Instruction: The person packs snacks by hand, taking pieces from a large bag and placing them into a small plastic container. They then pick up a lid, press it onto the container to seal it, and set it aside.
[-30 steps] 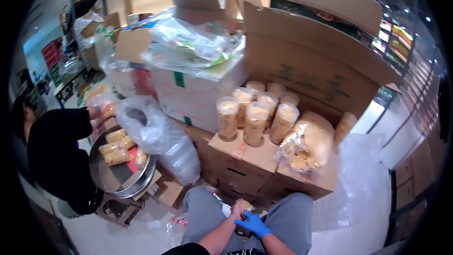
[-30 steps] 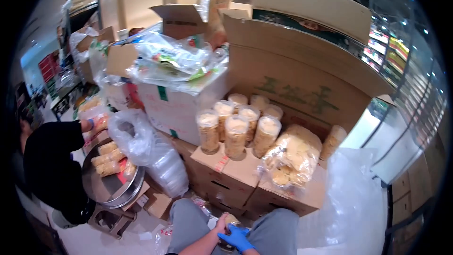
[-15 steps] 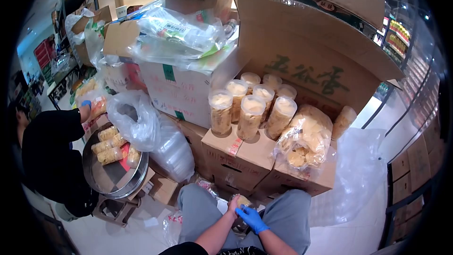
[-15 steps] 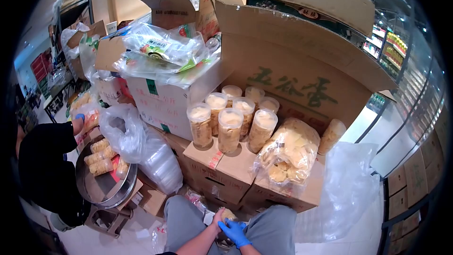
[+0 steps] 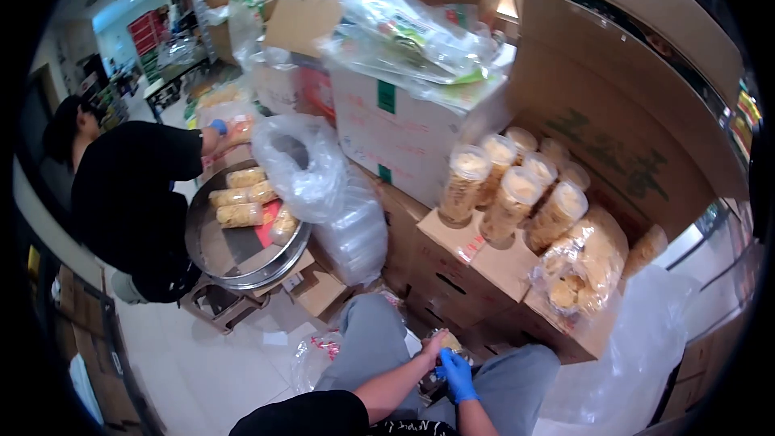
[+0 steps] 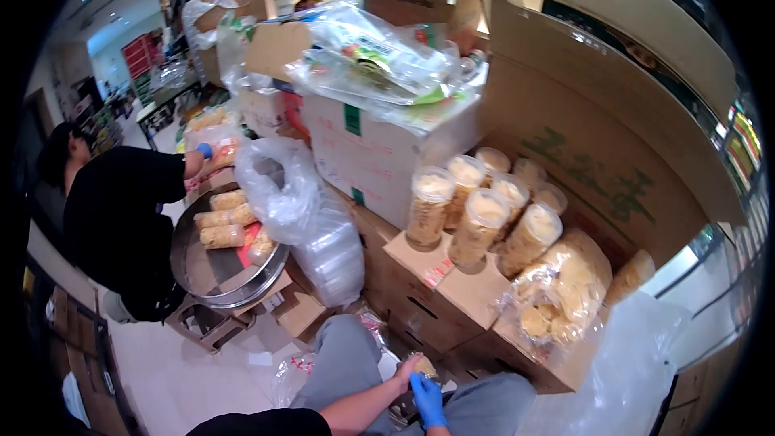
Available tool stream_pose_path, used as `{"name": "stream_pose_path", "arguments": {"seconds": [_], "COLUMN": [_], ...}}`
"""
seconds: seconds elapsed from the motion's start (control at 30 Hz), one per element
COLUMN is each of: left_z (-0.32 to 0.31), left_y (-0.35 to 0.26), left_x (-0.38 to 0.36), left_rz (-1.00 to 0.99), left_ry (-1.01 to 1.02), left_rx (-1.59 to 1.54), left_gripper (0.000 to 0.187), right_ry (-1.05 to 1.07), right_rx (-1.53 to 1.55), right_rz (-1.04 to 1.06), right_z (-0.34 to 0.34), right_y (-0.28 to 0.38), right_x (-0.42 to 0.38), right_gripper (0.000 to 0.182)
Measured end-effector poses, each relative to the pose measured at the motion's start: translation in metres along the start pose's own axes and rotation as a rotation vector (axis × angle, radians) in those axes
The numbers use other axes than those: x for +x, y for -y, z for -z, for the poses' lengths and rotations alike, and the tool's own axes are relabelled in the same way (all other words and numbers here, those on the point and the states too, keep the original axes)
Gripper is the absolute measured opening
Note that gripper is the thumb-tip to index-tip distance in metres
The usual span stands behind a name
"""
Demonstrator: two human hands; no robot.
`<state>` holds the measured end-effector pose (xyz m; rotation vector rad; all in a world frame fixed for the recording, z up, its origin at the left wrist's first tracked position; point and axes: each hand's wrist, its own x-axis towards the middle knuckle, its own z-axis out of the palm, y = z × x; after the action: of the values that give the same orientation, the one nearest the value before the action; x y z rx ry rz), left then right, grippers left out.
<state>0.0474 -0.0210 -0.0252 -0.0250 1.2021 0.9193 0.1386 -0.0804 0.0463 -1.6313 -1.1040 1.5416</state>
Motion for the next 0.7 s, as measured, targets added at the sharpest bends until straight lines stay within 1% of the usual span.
{"name": "stream_pose_path", "arguments": {"seconds": [0.03,0.07,0.1,0.13,0.17,0.2,0.23,0.27,0.3,0.33,0.37,0.4,0.43,0.47,0.5,0.53,0.57,0.6,0.63,0.67,0.7], "left_z": [0.001,0.003,-0.007,-0.01,0.001,0.012,0.012,0.008,0.005,0.003,0.001,0.001,0.0,-0.001,0.003,0.002,0.0,-0.003,-0.006,-0.007,-0.008], "left_y": [0.004,0.006,-0.006,-0.011,0.006,0.022,0.017,0.011,0.008,0.002,0.0,-0.004,-0.009,-0.014,-0.012,-0.016,-0.023,-0.031,-0.043,-0.061,-0.079], "left_x": [0.005,0.009,-0.016,-0.023,0.01,0.043,0.034,0.019,0.011,0.0,-0.002,-0.009,-0.019,-0.029,-0.02,-0.024,-0.026,-0.03,-0.044,-0.068,-0.093], "left_rz": [-0.008,-0.016,-0.062,-0.037,-0.053,-0.066,-0.077,-0.087,-0.075,-0.064,-0.052,-0.059,-0.042,-0.025,0.028,0.019,-0.107,-0.229,-0.232,-0.376,-0.52], "left_ry": [-0.009,-0.017,-0.061,-0.102,-0.104,-0.105,-0.05,-0.052,0.003,0.058,0.057,0.053,0.119,0.186,0.238,0.236,0.013,-0.219,-0.221,-0.235,-0.245], "left_rx": [0.001,0.005,-0.01,0.028,0.041,0.056,0.03,0.027,-0.005,-0.037,-0.063,-0.064,-0.082,-0.099,0.0,-0.003,0.384,0.765,0.759,1.154,1.549], "left_gripper": [0.043,0.044,0.046,0.051,0.067,0.084,0.091,0.091,0.089,0.087,0.078,0.078,0.073,0.068,0.069,0.069,0.072,0.077,0.077,0.073,0.071], "right_ry": [-0.042,-0.017,-0.026,-0.039,-0.069,-0.058,-0.094,-0.13,-0.165,-0.157,-0.182,-0.207,-0.224,-0.217,-0.226,-0.234,-0.227,-0.23,-0.234,-0.229,-0.238], "right_rx": [-0.004,-0.008,0.02,0.047,0.015,0.014,0.064,0.114,0.236,0.238,0.221,0.205,0.248,0.249,0.239,0.228,0.227,0.306,0.385,0.384,0.447], "right_rz": [0.062,0.076,0.057,0.035,-0.018,-0.005,0.005,0.014,0.036,0.042,0.097,0.151,0.142,0.146,0.162,0.18,0.187,0.159,0.129,0.133,0.072], "right_z": [-0.001,0.0,-0.001,0.0,-0.003,-0.001,0.005,0.008,0.005,0.004,0.006,0.006,0.004,0.005,0.009,0.01,0.012,0.012,0.013,0.013,0.014], "right_y": [-0.006,-0.01,0.0,0.01,0.05,0.038,0.015,0.001,0.002,0.003,0.004,0.009,0.016,0.005,-0.012,-0.017,-0.022,-0.016,-0.01,-0.006,-0.002], "right_x": [0.003,0.009,0.007,-0.001,-0.02,-0.01,0.0,0.008,0.008,0.008,0.006,0.002,-0.002,0.005,0.016,0.021,0.025,0.022,0.017,0.015,0.013], "right_gripper": [0.04,0.04,0.04,0.04,0.036,0.036,0.035,0.034,0.028,0.028,0.025,0.022,0.018,0.018,0.018,0.017,0.017,0.017,0.017,0.017,0.017]}}
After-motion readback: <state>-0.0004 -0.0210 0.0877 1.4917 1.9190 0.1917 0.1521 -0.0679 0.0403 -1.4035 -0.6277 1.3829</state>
